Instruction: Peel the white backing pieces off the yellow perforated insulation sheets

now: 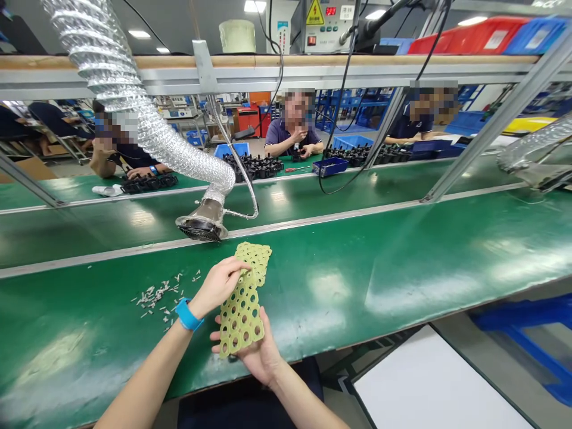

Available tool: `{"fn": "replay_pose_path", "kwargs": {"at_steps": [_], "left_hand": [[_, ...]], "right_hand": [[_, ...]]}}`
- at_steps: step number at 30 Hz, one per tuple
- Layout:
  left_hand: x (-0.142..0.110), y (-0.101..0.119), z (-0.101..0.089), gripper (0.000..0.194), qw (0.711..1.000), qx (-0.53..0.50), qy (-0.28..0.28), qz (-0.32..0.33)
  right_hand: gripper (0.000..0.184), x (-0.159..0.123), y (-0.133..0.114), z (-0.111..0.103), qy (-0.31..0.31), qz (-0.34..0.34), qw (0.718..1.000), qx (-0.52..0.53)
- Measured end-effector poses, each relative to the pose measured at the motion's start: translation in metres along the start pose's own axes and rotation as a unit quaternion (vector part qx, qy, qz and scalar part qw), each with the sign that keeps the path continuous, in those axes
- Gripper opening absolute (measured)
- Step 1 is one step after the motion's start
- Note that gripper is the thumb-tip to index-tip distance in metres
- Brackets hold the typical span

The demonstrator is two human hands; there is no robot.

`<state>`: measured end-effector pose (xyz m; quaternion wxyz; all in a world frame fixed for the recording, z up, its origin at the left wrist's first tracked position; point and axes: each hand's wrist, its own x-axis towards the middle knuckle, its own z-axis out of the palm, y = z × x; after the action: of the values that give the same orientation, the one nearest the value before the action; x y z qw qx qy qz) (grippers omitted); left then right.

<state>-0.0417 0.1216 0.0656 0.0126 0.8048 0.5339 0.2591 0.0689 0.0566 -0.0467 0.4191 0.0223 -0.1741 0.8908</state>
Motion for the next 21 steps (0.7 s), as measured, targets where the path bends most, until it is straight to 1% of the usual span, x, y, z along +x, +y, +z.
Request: {"fn": "replay_pose_path", "kwargs": {"at_steps": [2, 4, 10, 12, 14, 16, 17, 19, 21], "left_hand": [[0.005, -0.001, 0.004, 0.038, 1.000, 0.004, -0.018, -0.005], [0.005, -0.003, 0.006, 0.038, 1.000, 0.002, -0.015, -0.013], [0.000, -0.008, 0.001, 0.038, 0.999, 0.010, -0.010, -0.030], [-0.005, -0.008, -0.003, 0.035, 0.998, -0.013, 0.017, -0.051], [-0.014, -0.008, -0.006, 0.030, 0.992, -0.065, 0.063, -0.091], [-0.028, -0.008, -0.009, 0.031, 0.974, -0.148, 0.102, -0.136], [-0.036, -0.007, -0.010, 0.034, 0.962, -0.196, 0.112, -0.157], [-0.054, -0.006, -0.011, 0.036, 0.933, -0.278, 0.115, -0.197], [-0.071, -0.005, -0.009, 0.033, 0.905, -0.332, 0.112, -0.241]], "right_hand": [[0.076, 0.000, 0.000, -0.002, -0.003, 0.000, 1.000, 0.003], [0.078, 0.001, 0.001, -0.005, -0.005, 0.004, 1.000, 0.004], [0.079, 0.000, 0.001, -0.006, -0.008, 0.009, 1.000, 0.000], [0.078, 0.000, 0.001, -0.005, -0.010, 0.008, 1.000, 0.003], [0.078, 0.001, 0.001, -0.006, -0.013, 0.009, 1.000, 0.007], [0.079, 0.000, 0.001, -0.006, -0.015, 0.011, 1.000, 0.007], [0.079, 0.000, 0.000, -0.006, -0.016, 0.012, 1.000, 0.007], [0.077, 0.000, -0.001, -0.005, -0.016, 0.013, 1.000, 0.004], [0.077, -0.001, -0.002, -0.003, -0.017, 0.013, 1.000, 0.001]]}}
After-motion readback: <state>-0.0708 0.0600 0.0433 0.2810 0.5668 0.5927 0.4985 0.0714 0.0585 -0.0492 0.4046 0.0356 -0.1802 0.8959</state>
